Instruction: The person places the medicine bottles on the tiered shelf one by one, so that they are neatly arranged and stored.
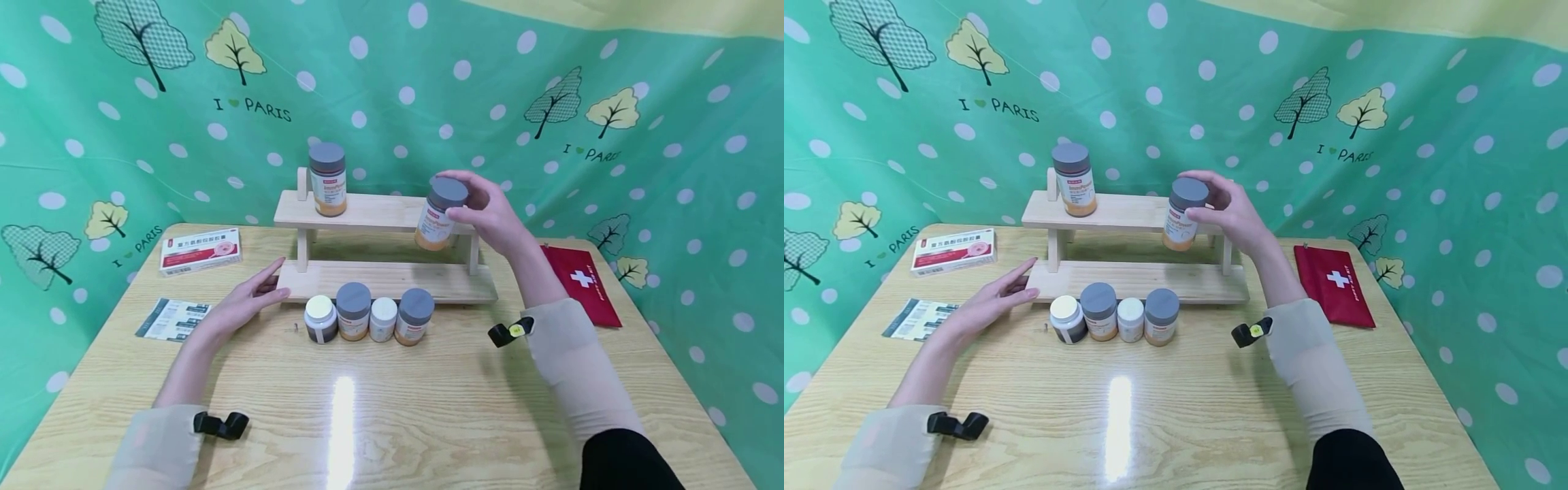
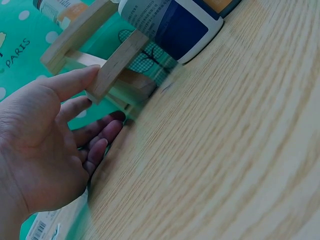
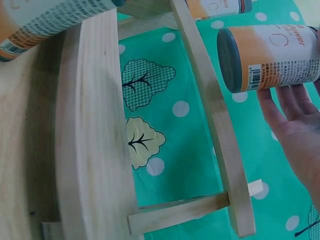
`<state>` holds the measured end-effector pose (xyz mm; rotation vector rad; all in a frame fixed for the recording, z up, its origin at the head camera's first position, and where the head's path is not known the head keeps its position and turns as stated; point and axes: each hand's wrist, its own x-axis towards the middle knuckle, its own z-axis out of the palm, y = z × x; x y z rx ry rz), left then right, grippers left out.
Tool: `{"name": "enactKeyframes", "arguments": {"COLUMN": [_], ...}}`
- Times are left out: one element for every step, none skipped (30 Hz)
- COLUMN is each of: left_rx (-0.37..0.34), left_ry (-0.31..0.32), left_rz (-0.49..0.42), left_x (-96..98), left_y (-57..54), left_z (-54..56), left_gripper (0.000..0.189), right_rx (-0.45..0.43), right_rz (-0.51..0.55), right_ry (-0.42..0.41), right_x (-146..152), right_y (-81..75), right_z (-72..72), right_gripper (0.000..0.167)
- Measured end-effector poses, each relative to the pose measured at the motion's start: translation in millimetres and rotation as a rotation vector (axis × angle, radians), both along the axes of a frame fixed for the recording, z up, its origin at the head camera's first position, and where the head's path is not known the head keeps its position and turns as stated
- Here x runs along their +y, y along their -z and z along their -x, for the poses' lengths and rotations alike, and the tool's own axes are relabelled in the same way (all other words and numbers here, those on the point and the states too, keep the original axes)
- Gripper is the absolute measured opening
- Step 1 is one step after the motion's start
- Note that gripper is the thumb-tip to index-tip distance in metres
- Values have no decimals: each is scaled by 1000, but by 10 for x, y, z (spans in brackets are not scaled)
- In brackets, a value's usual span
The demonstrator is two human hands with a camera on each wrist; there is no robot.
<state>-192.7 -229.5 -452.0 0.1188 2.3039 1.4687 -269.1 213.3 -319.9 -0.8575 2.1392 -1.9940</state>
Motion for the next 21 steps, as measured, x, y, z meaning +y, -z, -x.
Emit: {"name": "enactKeyframes", "arguments": {"left_rx": [-1, -2, -4, -4, -5, -4, -3, -2, -2, 1, 2, 4, 6, 9, 12, 14, 15, 16, 17, 17, 17], "left_ry": [-1, -1, -1, -1, -2, -1, 0, 2, 4, 4, 4, 4, 4, 4, 4, 4, 5, 5, 6, 7, 8], "left_rz": [0, -1, -4, -6, -8, -10, -12, -15, -17, -17, -18, -18, -19, -18, -17, -16, -16, -16, -16, -17, -19], "left_x": [0, 0, -1, -1, -1, -1, -1, -1, 0, 1, 1, 1, 0, 0, -1, -3, -4, -5, -6, -7, -8], "left_y": [0, 0, -1, -1, -3, -4, -6, -7, -8, -9, -11, -11, -11, -11, -10, -8, -5, -2, 2, 6, 10], "left_z": [-1, -2, -2, -2, -2, -2, -2, -2, -3, -3, -5, -6, -8, -8, -9, -9, -7, -6, -4, -2, 0], "left_gripper": [86, 86, 86, 86, 86, 86, 85, 85, 85, 85, 85, 85, 85, 84, 84, 84, 84, 84, 84, 83, 83], "right_rx": [-5, -8, -12, -15, -16, -18, -21, -24, -27, -28, -30, -34, -38, -45, -52, -58, -65, -73, -79, -85, -85], "right_rz": [5, 7, 11, 13, 11, 11, 12, 14, 15, 13, 10, 7, 7, 6, 1, -5, -12, -21, -35, -51, -67], "right_ry": [-1, 2, 2, 5, 11, 17, 22, 26, 29, 32, 35, 36, 36, 35, 35, 37, 40, 46, 54, 63, 71], "right_x": [-13, -26, -39, -52, -65, -77, -90, -104, -120, -137, -155, -174, -195, -215, -235, -256, -277, -299, -320, -342, -365], "right_y": [-12, -24, -36, -47, -59, -69, -80, -92, -104, -115, -126, -138, -149, -160, -170, -180, -191, -202, -212, -221, -229], "right_z": [25, 48, 69, 92, 112, 132, 152, 172, 192, 213, 233, 253, 275, 295, 314, 334, 351, 368, 385, 401, 417], "right_gripper": [50, 50, 50, 50, 50, 50, 50, 49, 49, 49, 49, 49, 49, 49, 50, 50, 51, 51, 51, 52, 52]}}
